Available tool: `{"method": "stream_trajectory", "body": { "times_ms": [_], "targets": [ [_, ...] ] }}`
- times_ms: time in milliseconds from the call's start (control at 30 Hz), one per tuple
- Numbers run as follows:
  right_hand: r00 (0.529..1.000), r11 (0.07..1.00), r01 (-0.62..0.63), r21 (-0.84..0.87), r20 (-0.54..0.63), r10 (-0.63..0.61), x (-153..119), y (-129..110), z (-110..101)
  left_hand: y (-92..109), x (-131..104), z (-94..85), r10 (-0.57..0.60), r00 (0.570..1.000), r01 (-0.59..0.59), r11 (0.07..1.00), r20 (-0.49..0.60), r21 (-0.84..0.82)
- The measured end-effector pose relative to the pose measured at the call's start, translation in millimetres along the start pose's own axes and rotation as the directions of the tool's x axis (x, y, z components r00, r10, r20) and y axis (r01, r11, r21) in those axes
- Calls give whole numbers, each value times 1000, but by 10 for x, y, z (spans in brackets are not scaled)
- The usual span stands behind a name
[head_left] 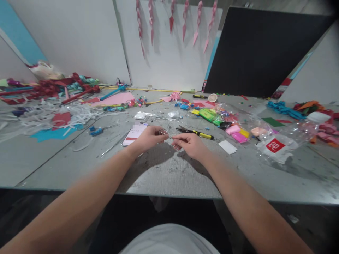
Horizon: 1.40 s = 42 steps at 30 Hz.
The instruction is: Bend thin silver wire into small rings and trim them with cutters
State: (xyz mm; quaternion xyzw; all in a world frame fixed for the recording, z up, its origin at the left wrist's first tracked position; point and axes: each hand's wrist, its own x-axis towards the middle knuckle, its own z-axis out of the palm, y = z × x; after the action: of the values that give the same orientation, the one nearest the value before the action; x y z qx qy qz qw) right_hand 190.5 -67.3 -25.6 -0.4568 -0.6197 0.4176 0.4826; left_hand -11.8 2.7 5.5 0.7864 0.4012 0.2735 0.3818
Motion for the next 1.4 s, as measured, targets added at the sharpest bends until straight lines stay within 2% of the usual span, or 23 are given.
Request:
{"method": "stream_trajectory", "body": {
  "times_ms": [100, 167, 300, 467, 567, 800, 1000, 1200, 1300, 1400],
  "targets": [
    [999, 997, 14, -71, -49, -17, 19, 28, 18, 21, -6, 26, 20, 1000, -20, 999, 0, 27],
    [995, 990, 65, -127, -61, -74, 25, 47, 28, 34, -7, 40, 39, 999, -39, 998, -4, 43],
    [985, 961, 165, -220, -4, -170, 3, 26, 36, 50, -16, 52, 74, 997, -74, 996, -1, 57],
    [986, 971, 170, -168, 29, -167, -36, -57, 39, 51, -36, 72, 125, 992, -124, 991, -17, 57],
    [984, 973, 177, -151, 9, -178, -25, -37, 52, 54, -42, 96, 145, 988, -143, 988, -44, 60],
    [989, 994, 69, 80, -135, -58, 81, 130, 114, 55, -34, 148, 210, 972, -196, 972, -104, 131],
    [977, 994, 10, 110, -212, 13, 114, 146, 129, 61, -48, 184, 265, 959, -234, 941, -104, 244],
    [970, 992, -86, 95, -219, 105, 121, 132, 120, 59, -35, 206, 309, 947, -266, 907, -85, 326],
    [965, 989, -103, 105, -229, 125, 136, 141, 111, 47, -14, 204, 290, 953, -248, 909, -83, 334],
    [971, 990, -63, 123, -221, 89, 147, 138, 94, 34, 6, 192, 244, 966, -208, 930, -86, 301]
  ]
}}
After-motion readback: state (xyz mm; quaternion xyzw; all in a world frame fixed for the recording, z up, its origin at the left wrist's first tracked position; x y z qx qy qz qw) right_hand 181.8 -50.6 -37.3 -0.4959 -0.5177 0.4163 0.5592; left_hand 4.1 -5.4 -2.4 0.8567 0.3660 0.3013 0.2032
